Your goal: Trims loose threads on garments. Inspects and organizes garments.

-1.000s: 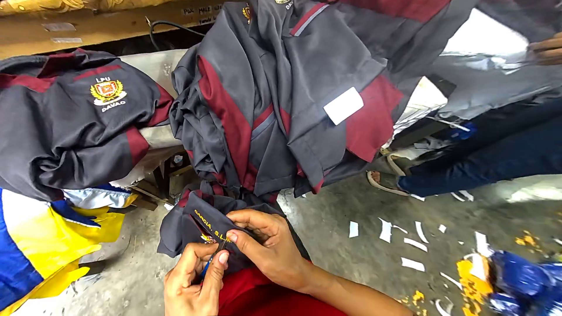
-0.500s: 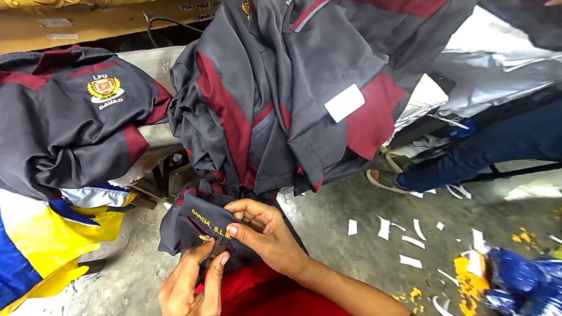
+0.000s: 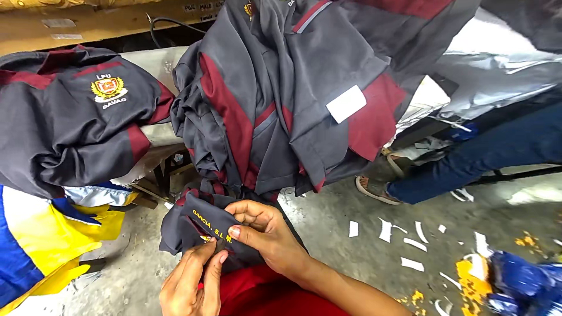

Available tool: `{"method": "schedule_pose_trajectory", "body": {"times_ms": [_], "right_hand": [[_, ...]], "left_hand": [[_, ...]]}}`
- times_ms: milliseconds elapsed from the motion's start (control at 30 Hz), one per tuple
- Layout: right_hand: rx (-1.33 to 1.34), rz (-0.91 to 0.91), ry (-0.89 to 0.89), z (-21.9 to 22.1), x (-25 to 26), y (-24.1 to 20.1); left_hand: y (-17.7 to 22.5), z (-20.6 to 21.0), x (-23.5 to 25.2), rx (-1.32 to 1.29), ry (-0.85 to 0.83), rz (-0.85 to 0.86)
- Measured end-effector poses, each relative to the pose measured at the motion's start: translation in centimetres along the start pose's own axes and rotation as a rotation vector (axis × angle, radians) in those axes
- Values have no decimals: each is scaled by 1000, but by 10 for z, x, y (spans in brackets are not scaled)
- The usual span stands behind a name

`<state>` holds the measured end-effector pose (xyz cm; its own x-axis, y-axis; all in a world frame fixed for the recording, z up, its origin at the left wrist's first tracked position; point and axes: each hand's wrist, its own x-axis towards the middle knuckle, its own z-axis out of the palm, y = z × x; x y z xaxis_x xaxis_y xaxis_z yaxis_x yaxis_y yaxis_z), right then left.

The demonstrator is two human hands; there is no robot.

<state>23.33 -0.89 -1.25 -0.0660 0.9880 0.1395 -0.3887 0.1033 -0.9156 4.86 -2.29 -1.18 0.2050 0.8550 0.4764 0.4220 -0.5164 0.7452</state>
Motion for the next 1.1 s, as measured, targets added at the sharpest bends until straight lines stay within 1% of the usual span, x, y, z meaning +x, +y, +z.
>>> {"method": "schedule_pose_trajectory", "body": {"times_ms": [267,500,700,900,1100], "right_hand": [[-22,-38,12,1,-1,1],[8,-6,19,0,0,1],[0,-2,8,0,1,1],[3,5,7,-1,2,0],[6,3,15,-4,3,1]], "left_hand": [[-2,2,0,43,20,40],[-7,1,-1,-39,32,11],[-7,0,1,-25,26,30],[-9,-2,0,-88,34,-33],[-2,-6,-1,-162,-18,-100]]}}
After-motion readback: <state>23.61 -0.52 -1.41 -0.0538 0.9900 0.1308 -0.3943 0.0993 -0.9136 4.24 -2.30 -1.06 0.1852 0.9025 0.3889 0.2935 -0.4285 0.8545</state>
